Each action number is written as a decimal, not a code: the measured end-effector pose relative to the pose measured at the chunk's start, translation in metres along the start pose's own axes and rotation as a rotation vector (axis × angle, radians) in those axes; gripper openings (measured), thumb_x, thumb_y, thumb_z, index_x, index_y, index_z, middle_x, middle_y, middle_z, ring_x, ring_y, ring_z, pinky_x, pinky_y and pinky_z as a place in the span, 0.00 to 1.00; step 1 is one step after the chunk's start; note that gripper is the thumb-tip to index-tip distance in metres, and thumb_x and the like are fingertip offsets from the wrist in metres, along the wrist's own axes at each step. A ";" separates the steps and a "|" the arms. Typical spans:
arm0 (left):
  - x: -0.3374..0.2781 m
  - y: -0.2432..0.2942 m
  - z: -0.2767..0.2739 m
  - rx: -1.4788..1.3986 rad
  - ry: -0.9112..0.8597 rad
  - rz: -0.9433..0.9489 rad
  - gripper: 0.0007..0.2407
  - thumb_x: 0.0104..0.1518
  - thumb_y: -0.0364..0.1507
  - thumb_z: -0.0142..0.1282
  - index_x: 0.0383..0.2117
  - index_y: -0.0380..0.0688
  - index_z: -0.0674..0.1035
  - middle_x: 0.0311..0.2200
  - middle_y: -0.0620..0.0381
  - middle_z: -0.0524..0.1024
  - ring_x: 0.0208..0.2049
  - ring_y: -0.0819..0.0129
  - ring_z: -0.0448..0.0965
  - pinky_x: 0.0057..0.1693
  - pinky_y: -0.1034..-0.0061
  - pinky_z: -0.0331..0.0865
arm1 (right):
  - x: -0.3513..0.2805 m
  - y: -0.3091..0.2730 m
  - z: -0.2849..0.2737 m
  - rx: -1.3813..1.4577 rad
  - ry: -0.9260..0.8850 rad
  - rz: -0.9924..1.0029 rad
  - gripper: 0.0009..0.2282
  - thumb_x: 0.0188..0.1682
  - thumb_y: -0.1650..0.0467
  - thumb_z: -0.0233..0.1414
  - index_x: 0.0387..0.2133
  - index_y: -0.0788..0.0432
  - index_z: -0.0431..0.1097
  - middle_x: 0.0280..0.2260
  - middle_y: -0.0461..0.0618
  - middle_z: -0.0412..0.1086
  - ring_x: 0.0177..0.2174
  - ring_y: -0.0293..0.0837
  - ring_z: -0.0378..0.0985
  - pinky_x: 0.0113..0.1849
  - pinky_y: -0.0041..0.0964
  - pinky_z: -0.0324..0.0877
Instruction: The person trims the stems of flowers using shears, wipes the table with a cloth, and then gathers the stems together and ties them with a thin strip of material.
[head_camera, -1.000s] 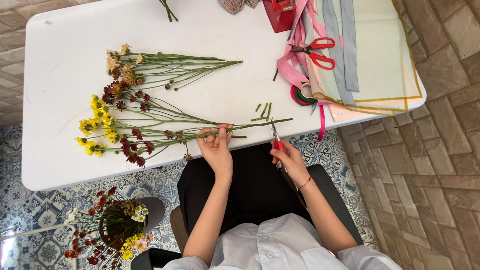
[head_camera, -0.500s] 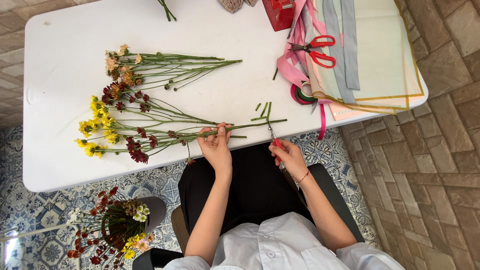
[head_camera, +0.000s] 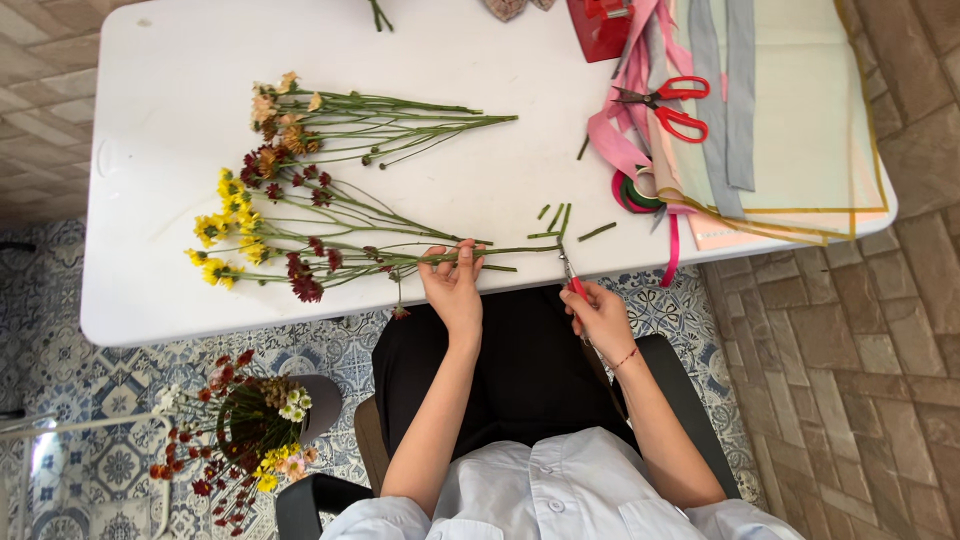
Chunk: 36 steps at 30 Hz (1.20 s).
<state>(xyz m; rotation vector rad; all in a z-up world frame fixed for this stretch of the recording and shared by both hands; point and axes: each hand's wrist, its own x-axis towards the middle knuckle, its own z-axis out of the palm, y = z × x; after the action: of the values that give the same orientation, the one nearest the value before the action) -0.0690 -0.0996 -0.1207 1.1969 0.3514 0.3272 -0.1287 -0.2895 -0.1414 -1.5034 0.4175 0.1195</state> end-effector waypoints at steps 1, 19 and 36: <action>0.000 0.000 0.000 0.000 0.009 0.003 0.12 0.60 0.24 0.53 0.42 0.46 0.61 0.39 0.45 0.79 0.38 0.63 0.82 0.44 0.78 0.78 | 0.000 0.000 0.001 -0.003 -0.009 0.000 0.12 0.46 0.71 0.55 0.36 0.72 0.70 0.19 0.57 0.67 0.11 0.40 0.67 0.14 0.31 0.63; -0.018 0.057 0.015 0.465 -0.434 0.020 0.13 0.57 0.26 0.57 0.48 0.43 0.72 0.30 0.46 0.79 0.26 0.68 0.81 0.33 0.79 0.79 | -0.020 -0.048 -0.052 0.060 -0.053 -0.218 0.17 0.49 0.69 0.50 0.48 0.70 0.64 0.34 0.59 0.68 0.28 0.47 0.73 0.31 0.36 0.68; -0.042 0.073 0.042 1.066 -0.729 0.317 0.25 0.60 0.29 0.51 0.62 0.33 0.59 0.28 0.44 0.79 0.28 0.51 0.81 0.38 0.59 0.76 | 0.001 -0.111 -0.048 -1.292 0.454 -1.126 0.26 0.34 0.60 0.63 0.49 0.47 0.72 0.41 0.39 0.71 0.37 0.38 0.72 0.42 0.36 0.60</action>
<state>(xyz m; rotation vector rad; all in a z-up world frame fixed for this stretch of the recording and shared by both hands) -0.0935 -0.1284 -0.0346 2.3169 -0.3769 -0.0814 -0.1003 -0.3448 -0.0381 -2.8296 -0.3155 -1.0417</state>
